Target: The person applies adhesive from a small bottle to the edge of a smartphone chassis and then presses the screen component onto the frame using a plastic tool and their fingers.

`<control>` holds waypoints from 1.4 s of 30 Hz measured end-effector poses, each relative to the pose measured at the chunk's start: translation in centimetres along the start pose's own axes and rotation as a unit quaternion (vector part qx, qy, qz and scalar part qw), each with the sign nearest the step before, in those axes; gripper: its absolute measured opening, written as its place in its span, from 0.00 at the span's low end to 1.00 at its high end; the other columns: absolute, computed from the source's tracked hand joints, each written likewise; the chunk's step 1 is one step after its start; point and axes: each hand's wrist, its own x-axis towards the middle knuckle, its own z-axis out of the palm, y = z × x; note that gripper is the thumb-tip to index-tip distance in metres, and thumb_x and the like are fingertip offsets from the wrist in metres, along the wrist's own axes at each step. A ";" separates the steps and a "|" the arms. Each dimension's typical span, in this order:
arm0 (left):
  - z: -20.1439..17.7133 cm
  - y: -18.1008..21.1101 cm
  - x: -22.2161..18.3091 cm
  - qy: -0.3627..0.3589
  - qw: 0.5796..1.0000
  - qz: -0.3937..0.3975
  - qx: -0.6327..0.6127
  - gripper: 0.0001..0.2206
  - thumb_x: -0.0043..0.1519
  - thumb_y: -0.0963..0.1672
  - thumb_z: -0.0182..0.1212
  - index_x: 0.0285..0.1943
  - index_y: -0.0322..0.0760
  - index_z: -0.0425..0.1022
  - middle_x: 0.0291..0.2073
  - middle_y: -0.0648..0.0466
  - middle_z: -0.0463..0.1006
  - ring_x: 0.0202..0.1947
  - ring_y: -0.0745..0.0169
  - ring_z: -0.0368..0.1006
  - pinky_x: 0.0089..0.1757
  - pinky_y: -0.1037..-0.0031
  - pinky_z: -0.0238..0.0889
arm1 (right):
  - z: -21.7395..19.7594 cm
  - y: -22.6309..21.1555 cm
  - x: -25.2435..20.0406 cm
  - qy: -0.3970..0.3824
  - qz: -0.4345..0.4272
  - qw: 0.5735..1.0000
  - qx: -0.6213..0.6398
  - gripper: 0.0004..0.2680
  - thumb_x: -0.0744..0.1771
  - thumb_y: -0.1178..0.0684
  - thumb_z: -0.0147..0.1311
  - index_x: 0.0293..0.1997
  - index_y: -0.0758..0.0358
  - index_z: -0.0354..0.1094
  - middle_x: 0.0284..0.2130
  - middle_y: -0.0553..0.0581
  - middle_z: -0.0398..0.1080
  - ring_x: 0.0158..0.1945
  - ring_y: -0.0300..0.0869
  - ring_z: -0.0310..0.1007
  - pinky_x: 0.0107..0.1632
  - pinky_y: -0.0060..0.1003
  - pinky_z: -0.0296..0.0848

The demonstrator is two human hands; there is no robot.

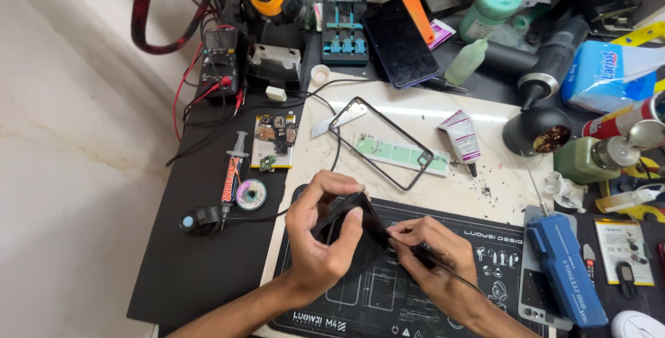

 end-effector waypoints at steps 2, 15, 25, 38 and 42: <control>0.0 0.0 0.0 -0.005 1.000 -0.009 0.003 0.10 0.59 0.34 0.56 0.49 0.25 0.70 0.44 0.48 0.75 0.42 0.71 0.72 0.44 0.80 0.67 | 0.0 -0.3 0.2 0.008 -0.016 1.000 -0.019 0.07 0.60 0.70 0.63 0.35 0.72 0.69 0.37 0.60 0.77 0.45 0.42 0.83 0.44 0.30 0.82; -0.1 0.1 0.3 -0.006 1.000 -0.023 -0.014 0.09 0.60 0.34 0.56 0.49 0.25 0.69 0.41 0.49 0.75 0.41 0.71 0.73 0.43 0.80 0.68 | 1.4 -4.4 4.2 0.086 -0.102 0.991 0.004 0.09 0.62 0.69 0.63 0.43 0.67 0.75 0.40 0.60 0.78 0.40 0.35 0.80 0.22 0.19 0.66; -0.4 -0.1 0.1 -0.005 0.999 0.023 0.035 0.09 0.59 0.34 0.57 0.48 0.25 0.71 0.39 0.50 0.74 0.39 0.71 0.71 0.42 0.80 0.66 | 1.3 -5.2 4.8 0.063 -0.120 0.990 -0.025 0.07 0.64 0.68 0.62 0.43 0.69 0.72 0.40 0.59 0.75 0.44 0.37 0.77 0.38 0.25 0.77; -0.1 -0.3 0.8 0.021 0.999 -0.027 0.000 0.07 0.60 0.34 0.57 0.46 0.25 0.71 0.38 0.51 0.74 0.38 0.74 0.70 0.41 0.81 0.65 | -0.2 -1.2 0.9 0.007 0.036 0.998 -0.041 0.06 0.60 0.67 0.65 0.32 0.70 0.71 0.34 0.58 0.78 0.39 0.40 0.83 0.40 0.30 0.80; 0.1 -0.2 0.4 0.013 0.999 -0.035 0.002 0.07 0.59 0.34 0.57 0.46 0.25 0.71 0.38 0.51 0.76 0.37 0.73 0.71 0.40 0.80 0.66 | -0.1 -1.1 0.3 0.018 0.034 0.999 -0.020 0.06 0.60 0.68 0.64 0.35 0.69 0.73 0.36 0.59 0.79 0.42 0.40 0.83 0.42 0.30 0.83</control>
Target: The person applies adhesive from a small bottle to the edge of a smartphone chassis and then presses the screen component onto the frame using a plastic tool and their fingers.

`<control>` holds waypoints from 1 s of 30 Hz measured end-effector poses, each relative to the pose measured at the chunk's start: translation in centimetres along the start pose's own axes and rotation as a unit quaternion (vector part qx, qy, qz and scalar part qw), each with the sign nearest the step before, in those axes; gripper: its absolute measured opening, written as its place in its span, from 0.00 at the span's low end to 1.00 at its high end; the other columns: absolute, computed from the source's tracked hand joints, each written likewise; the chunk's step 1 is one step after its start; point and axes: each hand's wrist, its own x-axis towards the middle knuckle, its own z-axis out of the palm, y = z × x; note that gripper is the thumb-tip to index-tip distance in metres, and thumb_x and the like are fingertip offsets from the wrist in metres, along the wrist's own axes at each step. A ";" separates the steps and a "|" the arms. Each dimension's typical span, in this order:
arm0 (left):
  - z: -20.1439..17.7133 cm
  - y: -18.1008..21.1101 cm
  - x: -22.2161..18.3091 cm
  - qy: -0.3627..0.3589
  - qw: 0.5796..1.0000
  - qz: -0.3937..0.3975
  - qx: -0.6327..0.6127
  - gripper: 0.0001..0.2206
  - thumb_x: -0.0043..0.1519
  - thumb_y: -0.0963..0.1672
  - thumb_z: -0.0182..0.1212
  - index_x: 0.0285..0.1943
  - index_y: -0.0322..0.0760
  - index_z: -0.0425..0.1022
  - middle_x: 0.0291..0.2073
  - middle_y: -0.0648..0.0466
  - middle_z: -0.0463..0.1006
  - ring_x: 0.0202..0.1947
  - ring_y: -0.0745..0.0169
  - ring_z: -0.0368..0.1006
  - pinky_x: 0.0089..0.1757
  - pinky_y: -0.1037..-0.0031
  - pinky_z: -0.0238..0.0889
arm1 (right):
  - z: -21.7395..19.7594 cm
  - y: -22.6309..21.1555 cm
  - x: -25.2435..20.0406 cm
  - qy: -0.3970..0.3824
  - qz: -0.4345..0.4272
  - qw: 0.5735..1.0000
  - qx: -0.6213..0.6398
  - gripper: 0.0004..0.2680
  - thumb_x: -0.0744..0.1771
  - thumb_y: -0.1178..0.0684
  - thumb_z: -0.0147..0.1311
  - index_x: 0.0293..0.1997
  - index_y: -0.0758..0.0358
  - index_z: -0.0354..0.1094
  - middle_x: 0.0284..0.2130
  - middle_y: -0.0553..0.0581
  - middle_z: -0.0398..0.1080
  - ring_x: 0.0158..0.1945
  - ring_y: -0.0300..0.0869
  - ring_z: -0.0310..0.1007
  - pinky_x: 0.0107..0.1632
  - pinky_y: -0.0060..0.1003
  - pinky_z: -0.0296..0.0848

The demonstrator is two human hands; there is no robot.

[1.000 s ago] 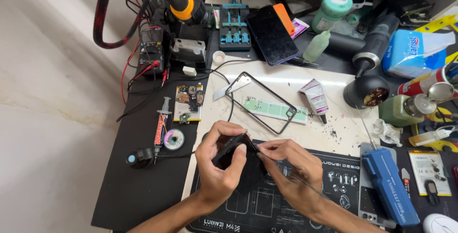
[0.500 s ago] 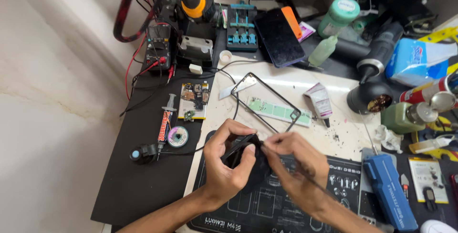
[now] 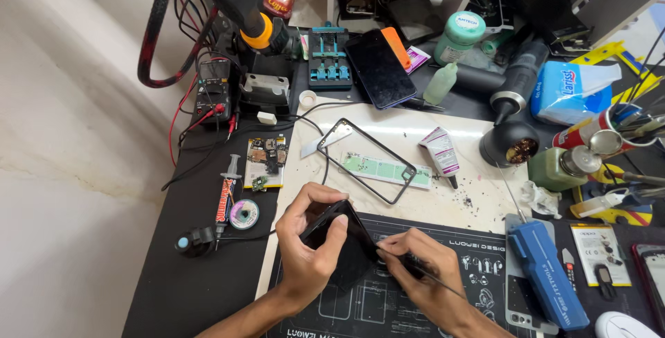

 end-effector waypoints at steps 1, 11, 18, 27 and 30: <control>0.0 0.0 0.0 0.001 1.000 0.002 0.001 0.07 0.59 0.34 0.57 0.46 0.25 0.71 0.38 0.51 0.76 0.37 0.73 0.71 0.40 0.80 0.66 | 0.0 0.0 0.1 0.005 -0.018 1.000 -0.010 0.06 0.60 0.68 0.64 0.36 0.68 0.74 0.35 0.59 0.79 0.41 0.40 0.83 0.41 0.29 0.82; 0.0 0.5 -0.3 0.002 1.000 0.009 0.010 0.08 0.59 0.34 0.57 0.46 0.25 0.72 0.37 0.50 0.75 0.38 0.72 0.71 0.41 0.79 0.67 | 1.4 -3.2 2.8 0.081 -0.151 0.985 -0.012 0.09 0.60 0.68 0.65 0.40 0.69 0.74 0.37 0.59 0.78 0.42 0.40 0.82 0.41 0.28 0.79; -0.3 0.2 -0.4 -0.013 0.999 0.034 0.026 0.09 0.58 0.34 0.58 0.47 0.25 0.71 0.38 0.50 0.75 0.38 0.71 0.72 0.41 0.80 0.66 | 1.7 -5.1 4.3 0.088 -0.149 0.985 0.009 0.09 0.61 0.69 0.64 0.42 0.69 0.75 0.38 0.61 0.78 0.43 0.39 0.81 0.25 0.22 0.67; -0.7 -0.4 0.2 0.010 1.000 -0.026 -0.015 0.07 0.60 0.35 0.57 0.47 0.25 0.71 0.37 0.52 0.73 0.36 0.74 0.68 0.39 0.81 0.64 | 1.7 -2.7 2.9 0.033 -0.101 0.994 0.015 0.07 0.62 0.69 0.62 0.40 0.71 0.73 0.38 0.61 0.77 0.43 0.41 0.80 0.42 0.28 0.80; -0.8 -0.7 0.2 0.009 1.000 -0.025 -0.016 0.06 0.61 0.35 0.57 0.46 0.25 0.71 0.37 0.52 0.74 0.36 0.73 0.69 0.39 0.80 0.64 | 1.2 -1.4 1.7 0.020 -0.030 0.999 0.015 0.05 0.62 0.68 0.61 0.37 0.69 0.73 0.38 0.60 0.77 0.40 0.40 0.81 0.40 0.27 0.82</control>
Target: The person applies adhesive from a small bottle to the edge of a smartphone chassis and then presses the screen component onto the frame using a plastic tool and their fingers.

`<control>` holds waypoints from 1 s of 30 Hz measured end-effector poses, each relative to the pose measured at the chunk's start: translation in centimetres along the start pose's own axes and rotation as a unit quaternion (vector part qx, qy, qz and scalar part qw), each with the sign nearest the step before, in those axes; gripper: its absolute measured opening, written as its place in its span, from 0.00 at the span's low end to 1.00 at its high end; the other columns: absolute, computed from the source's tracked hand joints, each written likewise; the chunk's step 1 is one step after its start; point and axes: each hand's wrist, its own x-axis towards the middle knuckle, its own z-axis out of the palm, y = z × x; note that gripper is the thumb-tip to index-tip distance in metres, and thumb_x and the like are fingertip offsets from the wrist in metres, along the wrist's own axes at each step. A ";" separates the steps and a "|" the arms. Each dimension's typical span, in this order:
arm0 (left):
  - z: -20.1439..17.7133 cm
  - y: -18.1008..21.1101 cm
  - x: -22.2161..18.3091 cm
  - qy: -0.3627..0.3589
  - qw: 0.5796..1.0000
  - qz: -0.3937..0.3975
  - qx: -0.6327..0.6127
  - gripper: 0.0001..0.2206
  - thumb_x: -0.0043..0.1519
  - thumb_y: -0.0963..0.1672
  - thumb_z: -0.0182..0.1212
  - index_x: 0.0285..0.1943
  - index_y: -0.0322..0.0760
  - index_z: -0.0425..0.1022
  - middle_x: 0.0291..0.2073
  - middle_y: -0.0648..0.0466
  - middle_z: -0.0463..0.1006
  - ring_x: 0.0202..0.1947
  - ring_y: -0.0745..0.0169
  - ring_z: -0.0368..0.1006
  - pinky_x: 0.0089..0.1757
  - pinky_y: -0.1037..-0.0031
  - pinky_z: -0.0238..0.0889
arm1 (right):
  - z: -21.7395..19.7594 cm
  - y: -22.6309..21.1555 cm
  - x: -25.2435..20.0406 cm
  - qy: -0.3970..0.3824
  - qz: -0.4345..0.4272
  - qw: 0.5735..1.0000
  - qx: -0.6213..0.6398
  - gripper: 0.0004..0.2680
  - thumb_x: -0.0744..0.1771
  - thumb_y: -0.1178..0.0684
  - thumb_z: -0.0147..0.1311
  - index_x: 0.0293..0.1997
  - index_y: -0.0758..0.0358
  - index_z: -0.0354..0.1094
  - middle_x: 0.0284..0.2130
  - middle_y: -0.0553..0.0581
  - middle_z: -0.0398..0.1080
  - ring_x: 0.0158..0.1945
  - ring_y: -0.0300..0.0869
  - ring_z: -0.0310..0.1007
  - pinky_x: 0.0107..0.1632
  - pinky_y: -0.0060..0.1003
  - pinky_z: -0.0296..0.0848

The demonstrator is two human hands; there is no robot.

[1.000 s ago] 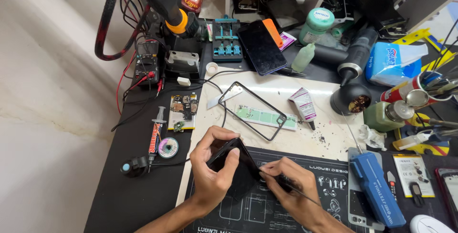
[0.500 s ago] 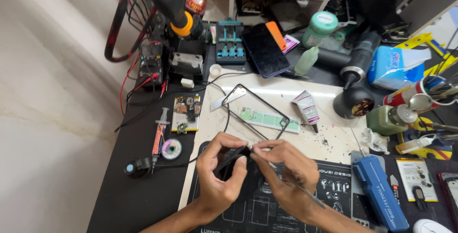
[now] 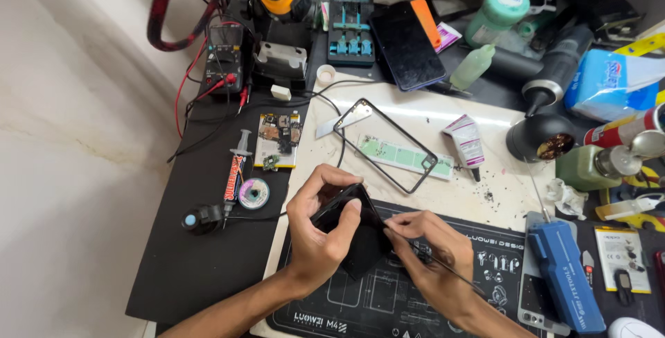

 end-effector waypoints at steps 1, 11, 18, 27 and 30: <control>0.0 -0.1 0.1 -0.001 1.000 0.004 -0.002 0.07 0.61 0.35 0.56 0.47 0.25 0.71 0.37 0.52 0.74 0.37 0.73 0.69 0.40 0.80 0.65 | -0.2 0.4 -0.3 -0.008 0.006 1.000 -0.014 0.05 0.62 0.68 0.62 0.36 0.69 0.72 0.37 0.59 0.78 0.40 0.39 0.81 0.40 0.28 0.81; 0.6 0.6 -0.1 -0.016 1.000 0.019 0.012 0.08 0.61 0.35 0.58 0.48 0.23 0.73 0.42 0.48 0.79 0.41 0.71 0.75 0.44 0.80 0.68 | -2.3 1.5 -1.6 -0.081 0.191 0.972 -0.109 0.03 0.62 0.61 0.66 0.33 0.66 0.76 0.29 0.55 0.78 0.28 0.39 0.76 0.29 0.32 0.70; 0.3 0.5 0.4 -0.029 0.998 0.016 -0.048 0.08 0.61 0.34 0.57 0.47 0.24 0.72 0.41 0.45 0.80 0.44 0.64 0.79 0.49 0.75 0.72 | -6.3 -0.7 0.6 -0.111 0.242 0.960 -0.091 0.06 0.62 0.57 0.63 0.38 0.64 0.75 0.26 0.53 0.82 0.29 0.36 0.79 0.29 0.32 0.75; -0.5 2.4 1.7 -0.095 0.941 -0.091 -0.310 0.10 0.57 0.39 0.58 0.45 0.24 0.71 0.36 0.40 0.77 0.39 0.51 0.79 0.45 0.63 0.73 | -9.0 -2.1 1.6 -0.334 0.335 0.835 -0.281 0.24 0.62 0.43 0.68 0.60 0.57 0.62 0.26 0.55 0.80 0.29 0.42 0.80 0.36 0.37 0.75; 0.0 3.3 1.3 -0.092 0.945 -0.097 -0.299 0.10 0.57 0.39 0.58 0.45 0.24 0.72 0.36 0.41 0.77 0.39 0.52 0.79 0.43 0.64 0.73 | -9.1 -3.2 1.3 -0.222 0.323 0.836 -0.385 0.27 0.62 0.42 0.68 0.65 0.55 0.60 0.34 0.53 0.80 0.35 0.43 0.78 0.37 0.38 0.74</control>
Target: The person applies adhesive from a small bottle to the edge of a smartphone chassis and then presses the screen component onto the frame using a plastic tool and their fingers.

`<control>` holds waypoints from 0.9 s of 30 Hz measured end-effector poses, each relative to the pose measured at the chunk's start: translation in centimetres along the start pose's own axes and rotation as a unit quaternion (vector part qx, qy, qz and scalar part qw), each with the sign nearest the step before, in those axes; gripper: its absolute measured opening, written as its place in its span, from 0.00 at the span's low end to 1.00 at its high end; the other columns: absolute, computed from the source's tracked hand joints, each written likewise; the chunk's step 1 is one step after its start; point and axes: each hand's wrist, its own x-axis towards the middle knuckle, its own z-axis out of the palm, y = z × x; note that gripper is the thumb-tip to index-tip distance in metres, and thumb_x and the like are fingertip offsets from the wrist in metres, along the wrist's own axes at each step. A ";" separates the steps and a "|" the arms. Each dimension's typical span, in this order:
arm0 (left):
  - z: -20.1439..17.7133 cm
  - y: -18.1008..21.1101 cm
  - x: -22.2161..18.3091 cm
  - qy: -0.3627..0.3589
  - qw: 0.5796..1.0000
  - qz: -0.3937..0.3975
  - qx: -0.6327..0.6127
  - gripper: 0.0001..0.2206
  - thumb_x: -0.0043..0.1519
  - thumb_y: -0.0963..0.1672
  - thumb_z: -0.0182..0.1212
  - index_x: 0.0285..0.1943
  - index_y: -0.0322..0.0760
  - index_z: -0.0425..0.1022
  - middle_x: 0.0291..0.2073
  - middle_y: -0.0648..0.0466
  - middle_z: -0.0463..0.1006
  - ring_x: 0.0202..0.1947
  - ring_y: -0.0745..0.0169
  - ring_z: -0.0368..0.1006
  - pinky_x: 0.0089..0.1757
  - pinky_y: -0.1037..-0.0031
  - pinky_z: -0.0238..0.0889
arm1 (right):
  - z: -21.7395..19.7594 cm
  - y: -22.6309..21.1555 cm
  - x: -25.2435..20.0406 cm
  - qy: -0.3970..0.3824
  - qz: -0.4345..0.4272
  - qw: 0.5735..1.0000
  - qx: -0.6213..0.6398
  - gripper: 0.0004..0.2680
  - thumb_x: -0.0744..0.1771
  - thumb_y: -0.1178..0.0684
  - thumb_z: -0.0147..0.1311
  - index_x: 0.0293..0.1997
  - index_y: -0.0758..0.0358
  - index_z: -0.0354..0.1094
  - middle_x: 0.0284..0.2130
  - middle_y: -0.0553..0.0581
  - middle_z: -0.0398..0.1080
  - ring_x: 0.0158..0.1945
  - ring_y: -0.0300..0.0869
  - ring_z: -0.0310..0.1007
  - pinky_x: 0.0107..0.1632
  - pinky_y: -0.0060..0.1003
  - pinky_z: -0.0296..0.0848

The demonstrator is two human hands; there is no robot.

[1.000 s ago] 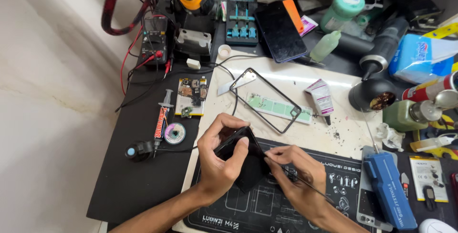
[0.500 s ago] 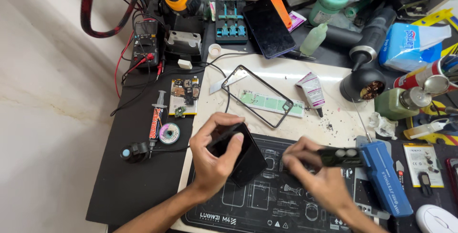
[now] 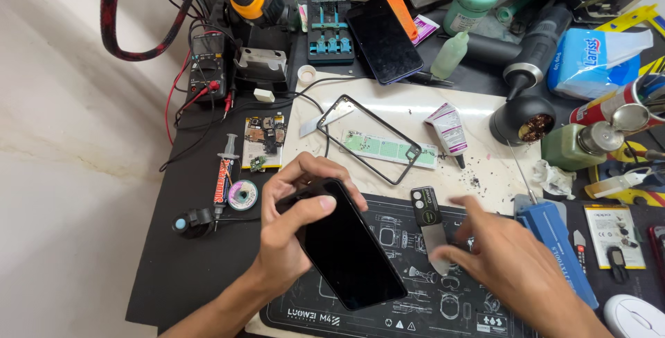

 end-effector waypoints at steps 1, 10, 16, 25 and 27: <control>0.3 0.0 -0.2 0.005 1.000 0.004 0.011 0.10 0.57 0.39 0.58 0.45 0.24 0.72 0.37 0.41 0.77 0.39 0.52 0.78 0.44 0.64 0.73 | 0.1 -0.2 -0.6 0.080 -0.049 0.995 0.026 0.24 0.62 0.46 0.67 0.62 0.59 0.63 0.36 0.57 0.78 0.34 0.44 0.78 0.35 0.38 0.73; 2.8 -0.9 -1.4 0.039 0.989 0.023 0.139 0.09 0.60 0.37 0.57 0.48 0.24 0.71 0.40 0.42 0.78 0.43 0.57 0.78 0.47 0.69 0.72 | 2.5 -2.3 -3.3 0.204 -0.331 0.879 0.276 0.11 0.60 0.58 0.68 0.44 0.64 0.77 0.34 0.51 0.77 0.31 0.34 0.74 0.33 0.27 0.74; 3.4 -1.0 -1.9 0.006 0.980 0.067 0.189 0.08 0.62 0.36 0.57 0.49 0.25 0.71 0.44 0.45 0.77 0.45 0.61 0.78 0.48 0.72 0.73 | 2.8 -2.4 -2.8 0.234 -0.319 0.887 0.239 0.07 0.61 0.61 0.66 0.39 0.63 0.77 0.29 0.51 0.77 0.31 0.35 0.74 0.32 0.28 0.74; 3.5 -0.1 -1.2 -0.067 0.966 -0.002 0.248 0.08 0.61 0.36 0.56 0.47 0.25 0.73 0.40 0.49 0.77 0.41 0.69 0.75 0.46 0.76 0.71 | 2.0 -0.6 -2.2 0.240 -0.254 0.925 0.149 0.04 0.66 0.58 0.56 0.38 0.68 0.67 0.31 0.59 0.71 0.33 0.45 0.75 0.36 0.37 0.73; 2.8 0.4 -0.4 -0.090 0.954 -0.045 0.284 0.08 0.59 0.36 0.57 0.45 0.25 0.73 0.37 0.50 0.77 0.39 0.69 0.74 0.44 0.75 0.70 | 0.7 0.3 -1.2 0.230 -0.168 0.952 0.116 0.05 0.69 0.56 0.51 0.39 0.68 0.66 0.30 0.62 0.69 0.33 0.51 0.73 0.37 0.41 0.70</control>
